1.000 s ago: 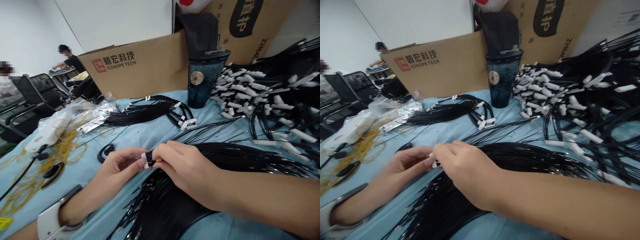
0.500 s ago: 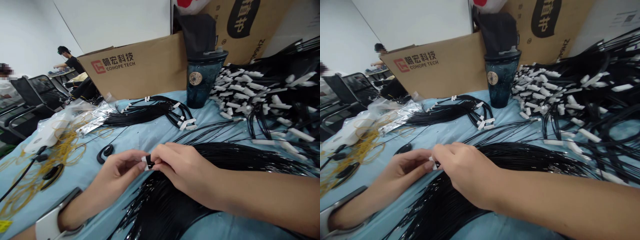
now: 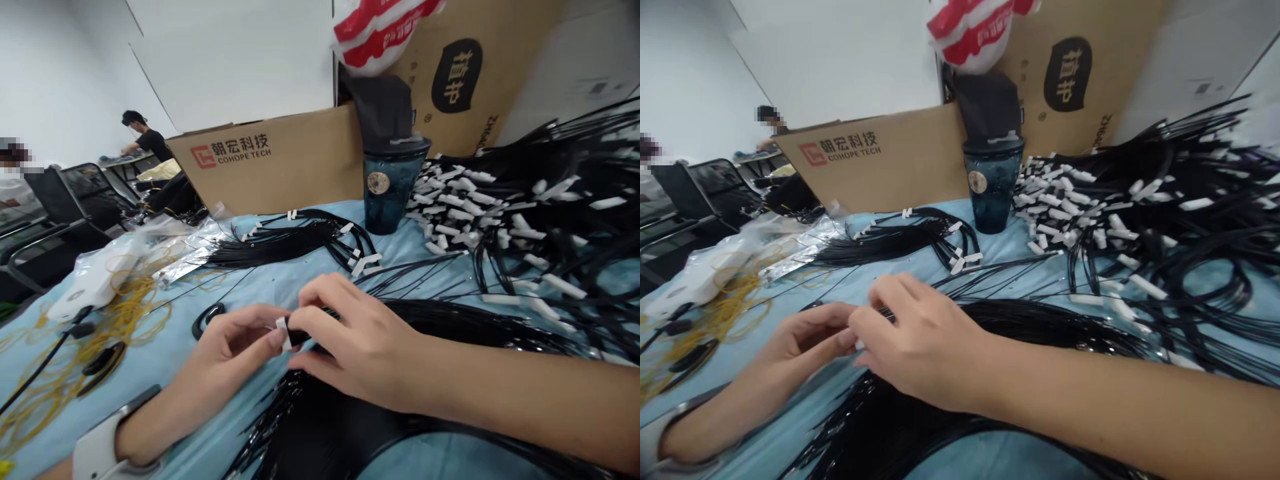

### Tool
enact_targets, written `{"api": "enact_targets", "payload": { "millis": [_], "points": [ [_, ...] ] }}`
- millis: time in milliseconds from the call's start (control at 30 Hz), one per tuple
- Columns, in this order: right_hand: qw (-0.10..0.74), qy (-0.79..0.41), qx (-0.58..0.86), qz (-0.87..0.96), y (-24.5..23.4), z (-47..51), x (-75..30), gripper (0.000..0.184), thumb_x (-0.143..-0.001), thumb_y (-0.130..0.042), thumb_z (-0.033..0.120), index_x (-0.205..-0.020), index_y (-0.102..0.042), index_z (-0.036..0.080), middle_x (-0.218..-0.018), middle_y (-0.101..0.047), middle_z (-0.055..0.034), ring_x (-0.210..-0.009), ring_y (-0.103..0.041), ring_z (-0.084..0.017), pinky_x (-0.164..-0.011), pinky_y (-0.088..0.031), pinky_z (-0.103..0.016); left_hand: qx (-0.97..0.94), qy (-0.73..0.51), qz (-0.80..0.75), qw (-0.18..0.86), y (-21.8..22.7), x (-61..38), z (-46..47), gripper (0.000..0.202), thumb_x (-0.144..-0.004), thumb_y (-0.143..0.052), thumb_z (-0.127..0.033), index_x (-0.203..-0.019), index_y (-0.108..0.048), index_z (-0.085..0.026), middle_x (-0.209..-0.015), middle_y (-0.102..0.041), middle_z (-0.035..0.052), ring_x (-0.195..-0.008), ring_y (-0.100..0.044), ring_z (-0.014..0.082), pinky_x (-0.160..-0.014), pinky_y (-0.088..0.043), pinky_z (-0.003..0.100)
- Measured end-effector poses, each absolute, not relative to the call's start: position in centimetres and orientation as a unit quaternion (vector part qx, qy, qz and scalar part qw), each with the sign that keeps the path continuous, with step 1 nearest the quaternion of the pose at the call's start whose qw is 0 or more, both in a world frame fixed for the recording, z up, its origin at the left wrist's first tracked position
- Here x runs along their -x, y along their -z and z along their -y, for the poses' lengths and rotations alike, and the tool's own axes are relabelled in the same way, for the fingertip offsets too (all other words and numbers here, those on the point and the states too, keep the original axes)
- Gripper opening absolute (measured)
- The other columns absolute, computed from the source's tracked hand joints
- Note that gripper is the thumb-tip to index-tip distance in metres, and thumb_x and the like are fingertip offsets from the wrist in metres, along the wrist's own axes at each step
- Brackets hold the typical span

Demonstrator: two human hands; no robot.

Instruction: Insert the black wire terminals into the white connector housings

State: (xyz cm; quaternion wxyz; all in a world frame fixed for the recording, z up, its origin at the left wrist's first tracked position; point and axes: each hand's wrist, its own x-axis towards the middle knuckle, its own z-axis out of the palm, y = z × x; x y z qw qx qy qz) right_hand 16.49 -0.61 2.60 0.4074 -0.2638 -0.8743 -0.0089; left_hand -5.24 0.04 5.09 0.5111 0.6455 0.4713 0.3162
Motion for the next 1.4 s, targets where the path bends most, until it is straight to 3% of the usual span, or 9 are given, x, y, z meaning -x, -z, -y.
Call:
{"api": "enact_targets", "payload": {
  "millis": [100, 233, 533, 700, 833, 933, 1033, 1100, 1400],
  "points": [
    [0.262, 0.033, 0.349, 0.899, -4.4, -0.6, -17.5, 0.023, -0.093, -0.065, 0.015, -0.115, -0.067, 0.009, -0.115, -0.067, -0.0180, -0.104, -0.059, -0.031, -0.093, -0.049, -0.045, -0.619, -0.352, -0.477, 0.515, -5.8, 6.0, -0.2, 0.011, -0.083, -0.086, -0.032, -0.093, -0.086, -0.030, -0.076, -0.083, -0.0012, -0.068, -0.072, 0.0138, -0.063, -0.058, 0.016],
    [0.122, 0.003, 0.442, 0.889, -6.3, -3.0, -19.7, 0.026, -0.085, -0.060, -0.003, -0.105, -0.068, 0.011, -0.092, -0.073, -0.0130, -0.087, -0.065, -0.028, -0.084, -0.045, -0.041, -0.576, -0.427, -0.495, 0.491, -7.1, 6.7, -0.4, 0.022, -0.075, -0.091, -0.027, -0.096, -0.086, -0.032, -0.072, -0.077, -0.0061, -0.066, -0.071, 0.0124, -0.065, -0.061, 0.015],
    [0.097, -0.161, 0.456, 0.870, -10.0, -5.6, -25.1, 0.015, -0.098, -0.061, 0.022, -0.085, -0.067, 0.020, -0.075, -0.070, -0.0009, -0.065, -0.062, -0.017, -0.059, -0.041, -0.028, -0.389, -0.544, -0.524, 0.527, -9.6, 6.9, -1.4, 0.020, -0.076, -0.077, -0.009, -0.084, -0.085, -0.025, -0.078, -0.079, -0.0068, -0.071, -0.073, 0.0101, -0.063, -0.060, 0.008],
    [0.039, -0.285, 0.449, 0.846, -11.5, -6.2, -28.4, 0.015, -0.092, -0.065, 0.023, -0.107, -0.070, 0.022, -0.078, -0.076, 0.0006, -0.065, -0.071, -0.018, -0.060, -0.053, -0.028, -0.572, -0.429, -0.526, 0.460, -7.0, 7.2, -1.5, 0.020, -0.074, -0.089, -0.021, -0.091, -0.084, -0.029, -0.076, -0.078, -0.0050, -0.074, -0.073, 0.0133, -0.061, -0.054, 0.014],
    [0.005, -0.175, 0.516, 0.838, -11.6, -5.9, -29.0, 0.038, -0.087, -0.075, 0.033, -0.122, -0.071, 0.018, -0.101, -0.079, -0.0104, -0.087, -0.075, -0.029, -0.073, -0.057, -0.038, -0.644, -0.336, -0.534, 0.432, -4.6, 7.1, -1.2, 0.023, -0.079, -0.086, -0.045, -0.085, -0.081, -0.023, -0.076, -0.077, 0.0017, -0.074, -0.070, 0.0205, -0.063, -0.055, 0.025],
    [0.072, -0.034, 0.470, 0.879, -11.4, -4.1, -26.5, 0.039, -0.094, -0.071, 0.041, -0.123, -0.070, 0.015, -0.121, -0.072, -0.0156, -0.106, -0.070, -0.034, -0.085, -0.055, -0.043, -0.666, -0.281, -0.554, 0.413, -3.8, 6.9, -1.0, 0.031, -0.084, -0.079, -0.053, -0.081, -0.078, -0.022, -0.077, -0.076, 0.0023, -0.075, -0.069, 0.0228, -0.065, -0.054, 0.029],
    [0.163, -0.027, 0.344, 0.924, -10.5, -1.0, -22.4, 0.012, -0.100, -0.064, 0.022, -0.105, -0.072, 0.014, -0.107, -0.074, -0.0082, -0.097, -0.069, -0.022, -0.085, -0.053, -0.032, -0.668, -0.262, -0.553, 0.424, -3.6, 6.8, -1.0, 0.034, -0.086, -0.076, -0.056, -0.080, -0.077, -0.022, -0.073, -0.073, 0.0006, -0.073, -0.067, 0.0224, -0.066, -0.053, 0.029],
    [0.113, 0.009, 0.246, 0.963, -9.4, 1.1, -19.9, 0.011, -0.096, -0.067, 0.014, -0.087, -0.073, 0.016, -0.093, -0.073, -0.0054, -0.082, -0.066, -0.020, -0.075, -0.053, -0.032, -0.667, -0.257, -0.540, 0.445, -3.6, 6.8, -1.1, 0.033, -0.088, -0.073, -0.055, -0.085, -0.077, -0.023, -0.075, -0.073, 0.0004, -0.075, -0.067, 0.0224, -0.068, -0.052, 0.030],
    [0.088, -0.071, 0.234, 0.966, -6.0, 2.4, -16.8, 0.010, -0.082, -0.081, 0.015, -0.087, -0.073, 0.012, -0.090, -0.073, -0.0089, -0.083, -0.066, -0.022, -0.089, -0.054, -0.035, -0.673, -0.247, -0.537, 0.445, -4.5, 6.0, -0.9, 0.027, -0.084, -0.072, -0.049, -0.085, -0.073, -0.023, -0.074, -0.072, -0.0002, -0.075, -0.068, 0.0226, -0.069, -0.051, 0.031]
  ]
}}
